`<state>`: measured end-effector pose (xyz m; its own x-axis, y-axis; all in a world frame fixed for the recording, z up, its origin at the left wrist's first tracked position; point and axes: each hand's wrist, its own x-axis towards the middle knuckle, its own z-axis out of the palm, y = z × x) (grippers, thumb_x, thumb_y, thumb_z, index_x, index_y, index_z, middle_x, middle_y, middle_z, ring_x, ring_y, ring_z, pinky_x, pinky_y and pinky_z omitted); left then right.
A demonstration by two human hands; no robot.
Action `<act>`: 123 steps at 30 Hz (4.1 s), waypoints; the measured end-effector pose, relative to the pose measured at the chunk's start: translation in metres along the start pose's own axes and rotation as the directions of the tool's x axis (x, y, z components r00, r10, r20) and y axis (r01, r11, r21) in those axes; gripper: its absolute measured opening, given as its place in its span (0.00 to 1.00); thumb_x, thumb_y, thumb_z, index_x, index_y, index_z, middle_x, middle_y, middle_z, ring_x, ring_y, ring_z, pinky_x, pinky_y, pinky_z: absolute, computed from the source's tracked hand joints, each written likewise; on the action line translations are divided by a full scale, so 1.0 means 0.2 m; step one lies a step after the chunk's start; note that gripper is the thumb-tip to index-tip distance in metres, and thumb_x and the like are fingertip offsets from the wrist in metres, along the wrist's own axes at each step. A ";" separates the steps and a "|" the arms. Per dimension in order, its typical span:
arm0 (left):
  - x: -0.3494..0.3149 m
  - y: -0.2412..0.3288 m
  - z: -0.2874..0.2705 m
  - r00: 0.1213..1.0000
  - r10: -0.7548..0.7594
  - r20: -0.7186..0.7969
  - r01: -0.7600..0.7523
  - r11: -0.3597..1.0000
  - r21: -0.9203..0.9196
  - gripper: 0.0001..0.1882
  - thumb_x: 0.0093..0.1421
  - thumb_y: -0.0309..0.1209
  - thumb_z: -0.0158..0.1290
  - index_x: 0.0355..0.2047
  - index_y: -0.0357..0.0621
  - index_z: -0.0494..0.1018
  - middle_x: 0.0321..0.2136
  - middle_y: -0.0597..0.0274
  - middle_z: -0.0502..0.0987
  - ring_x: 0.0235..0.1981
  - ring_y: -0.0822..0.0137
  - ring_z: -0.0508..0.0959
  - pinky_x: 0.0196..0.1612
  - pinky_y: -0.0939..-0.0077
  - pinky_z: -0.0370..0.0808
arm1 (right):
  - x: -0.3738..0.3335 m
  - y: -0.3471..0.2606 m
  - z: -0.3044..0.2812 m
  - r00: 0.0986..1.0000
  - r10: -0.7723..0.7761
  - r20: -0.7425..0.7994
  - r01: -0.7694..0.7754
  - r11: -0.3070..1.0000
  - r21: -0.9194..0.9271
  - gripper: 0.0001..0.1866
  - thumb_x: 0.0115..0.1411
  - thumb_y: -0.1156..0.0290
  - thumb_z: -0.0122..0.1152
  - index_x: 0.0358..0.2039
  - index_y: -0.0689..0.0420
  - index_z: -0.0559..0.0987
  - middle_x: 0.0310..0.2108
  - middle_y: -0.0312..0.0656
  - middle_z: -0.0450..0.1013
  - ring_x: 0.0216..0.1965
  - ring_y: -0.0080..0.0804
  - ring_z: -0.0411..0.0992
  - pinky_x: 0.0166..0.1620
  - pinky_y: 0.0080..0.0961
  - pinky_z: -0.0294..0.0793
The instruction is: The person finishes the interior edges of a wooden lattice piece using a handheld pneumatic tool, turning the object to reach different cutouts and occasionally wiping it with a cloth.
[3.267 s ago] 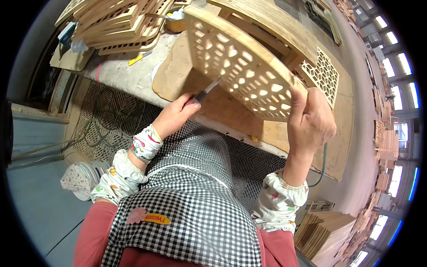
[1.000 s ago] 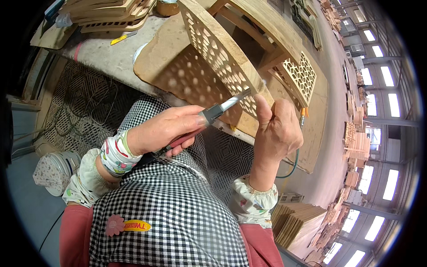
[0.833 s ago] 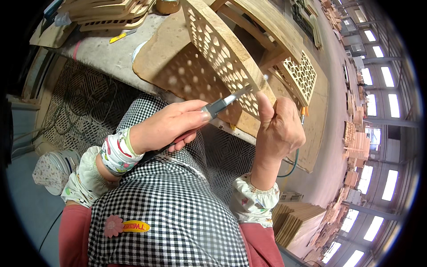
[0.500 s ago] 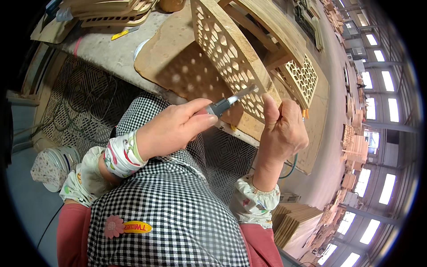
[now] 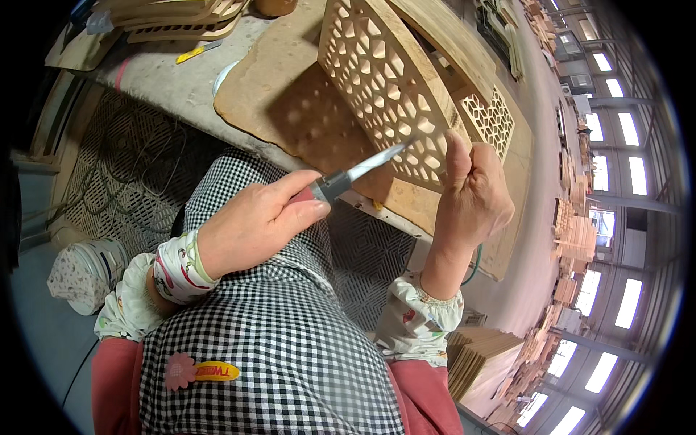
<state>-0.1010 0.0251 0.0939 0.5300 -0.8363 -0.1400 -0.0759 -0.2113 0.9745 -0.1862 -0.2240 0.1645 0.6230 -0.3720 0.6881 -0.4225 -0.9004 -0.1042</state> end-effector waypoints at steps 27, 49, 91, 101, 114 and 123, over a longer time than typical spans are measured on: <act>0.11 -0.10 -0.02 0.964 -0.118 0.238 0.193 0.928 -0.320 0.14 0.78 0.40 0.46 0.42 0.44 0.73 0.20 0.75 0.69 0.15 0.83 0.67 0.18 0.86 0.64 | 0.02 -0.01 0.01 0.998 -0.048 -0.027 0.049 0.998 0.038 0.29 0.68 0.50 0.70 0.19 0.55 0.70 0.15 0.36 0.64 0.16 0.28 0.60 0.23 0.27 0.63; 0.28 0.00 0.07 0.966 -0.109 0.233 0.164 0.958 -0.235 0.19 0.75 0.44 0.49 0.44 0.37 0.75 0.23 0.65 0.73 0.23 0.69 0.75 0.31 0.67 0.74 | 0.00 0.00 0.01 0.999 -0.040 0.004 0.040 0.998 0.042 0.30 0.68 0.48 0.70 0.19 0.55 0.70 0.14 0.36 0.64 0.17 0.26 0.60 0.23 0.27 0.62; 0.15 -0.14 -0.09 0.968 -0.206 0.144 0.241 0.925 -0.293 0.18 0.75 0.42 0.50 0.46 0.36 0.72 0.27 0.51 0.79 0.20 0.55 0.77 0.29 0.62 0.77 | 0.19 -0.18 -0.02 0.874 -0.318 0.368 0.291 0.948 0.128 0.32 0.69 0.44 0.65 0.21 0.57 0.67 0.15 0.42 0.65 0.16 0.37 0.65 0.24 0.35 0.65; 0.13 -0.16 0.03 0.973 0.065 -0.222 0.000 0.960 0.281 0.20 0.73 0.42 0.53 0.51 0.36 0.71 0.32 0.47 0.84 0.34 0.44 0.85 0.35 0.56 0.80 | 0.25 -0.17 -0.03 0.861 -0.280 0.425 0.247 0.960 0.131 0.29 0.71 0.45 0.63 0.22 0.56 0.73 0.14 0.38 0.70 0.17 0.32 0.71 0.25 0.32 0.68; 0.02 -0.22 0.00 0.981 0.000 -0.193 0.064 0.943 0.327 0.22 0.72 0.42 0.54 0.57 0.38 0.72 0.34 0.46 0.84 0.35 0.42 0.85 0.36 0.52 0.81 | 0.41 -0.09 0.00 0.671 -0.035 0.741 -0.182 0.961 0.210 0.25 0.69 0.47 0.66 0.31 0.59 0.85 0.19 0.36 0.78 0.22 0.18 0.79 0.29 0.20 0.72; 0.13 -0.16 -0.01 0.975 0.030 -0.220 0.057 0.923 0.380 0.24 0.72 0.41 0.54 0.59 0.35 0.71 0.36 0.44 0.84 0.38 0.40 0.85 0.39 0.51 0.80 | 0.42 -0.01 0.04 0.464 -0.168 0.870 -0.375 0.852 0.365 0.18 0.65 0.54 0.71 0.31 0.58 0.85 0.21 0.30 0.75 0.22 0.15 0.69 0.27 0.19 0.64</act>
<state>-0.0837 0.0106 0.0586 0.7001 -0.7108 -0.0684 -0.3608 -0.4347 0.8251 -0.1282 -0.2545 0.2171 0.9326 -0.2177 -0.2879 -0.3537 -0.7103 -0.6085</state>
